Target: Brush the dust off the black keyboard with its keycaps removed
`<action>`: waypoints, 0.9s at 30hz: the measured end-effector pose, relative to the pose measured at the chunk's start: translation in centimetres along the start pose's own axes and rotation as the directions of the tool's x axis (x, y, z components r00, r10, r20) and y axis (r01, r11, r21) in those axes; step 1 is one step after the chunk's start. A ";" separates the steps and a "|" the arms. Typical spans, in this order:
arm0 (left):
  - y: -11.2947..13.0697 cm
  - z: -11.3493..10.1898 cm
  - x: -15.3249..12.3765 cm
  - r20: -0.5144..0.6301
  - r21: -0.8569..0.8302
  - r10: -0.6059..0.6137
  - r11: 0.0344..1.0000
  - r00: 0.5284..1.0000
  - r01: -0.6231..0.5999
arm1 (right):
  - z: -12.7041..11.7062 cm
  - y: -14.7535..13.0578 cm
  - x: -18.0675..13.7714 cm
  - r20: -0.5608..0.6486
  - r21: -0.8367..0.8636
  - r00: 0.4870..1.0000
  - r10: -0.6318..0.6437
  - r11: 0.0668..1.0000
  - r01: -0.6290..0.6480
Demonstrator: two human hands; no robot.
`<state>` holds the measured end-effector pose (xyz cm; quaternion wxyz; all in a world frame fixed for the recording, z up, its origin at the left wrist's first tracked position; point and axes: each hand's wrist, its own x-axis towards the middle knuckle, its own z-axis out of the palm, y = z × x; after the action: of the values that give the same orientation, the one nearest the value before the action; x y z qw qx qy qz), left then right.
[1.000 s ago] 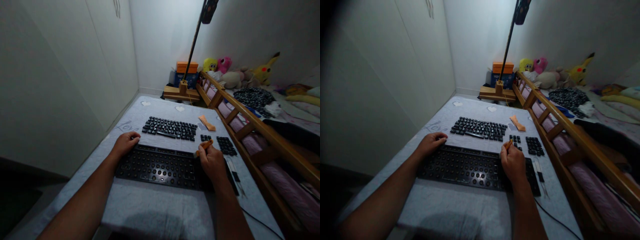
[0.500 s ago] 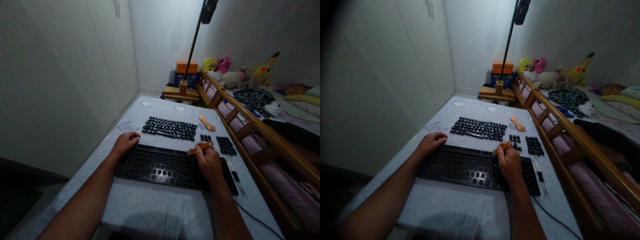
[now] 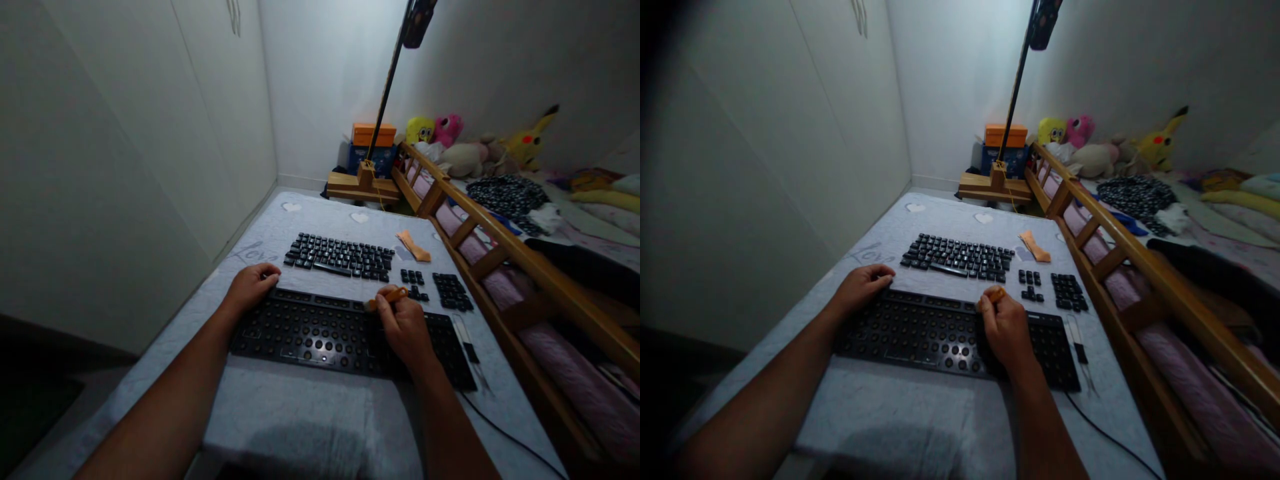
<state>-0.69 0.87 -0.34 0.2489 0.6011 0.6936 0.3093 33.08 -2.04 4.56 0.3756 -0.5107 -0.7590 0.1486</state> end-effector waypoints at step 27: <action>0.4 -0.3 -0.1 -0.011 -0.014 0.009 1.000 1.000 -0.009 | -0.3 0.8 -0.1 -0.109 -0.164 0.993 0.040 0.985 -0.058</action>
<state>-0.61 0.75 0.14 0.2477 0.6009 0.6900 0.3186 33.88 -1.83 4.21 0.3672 -0.5661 -0.7351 0.0664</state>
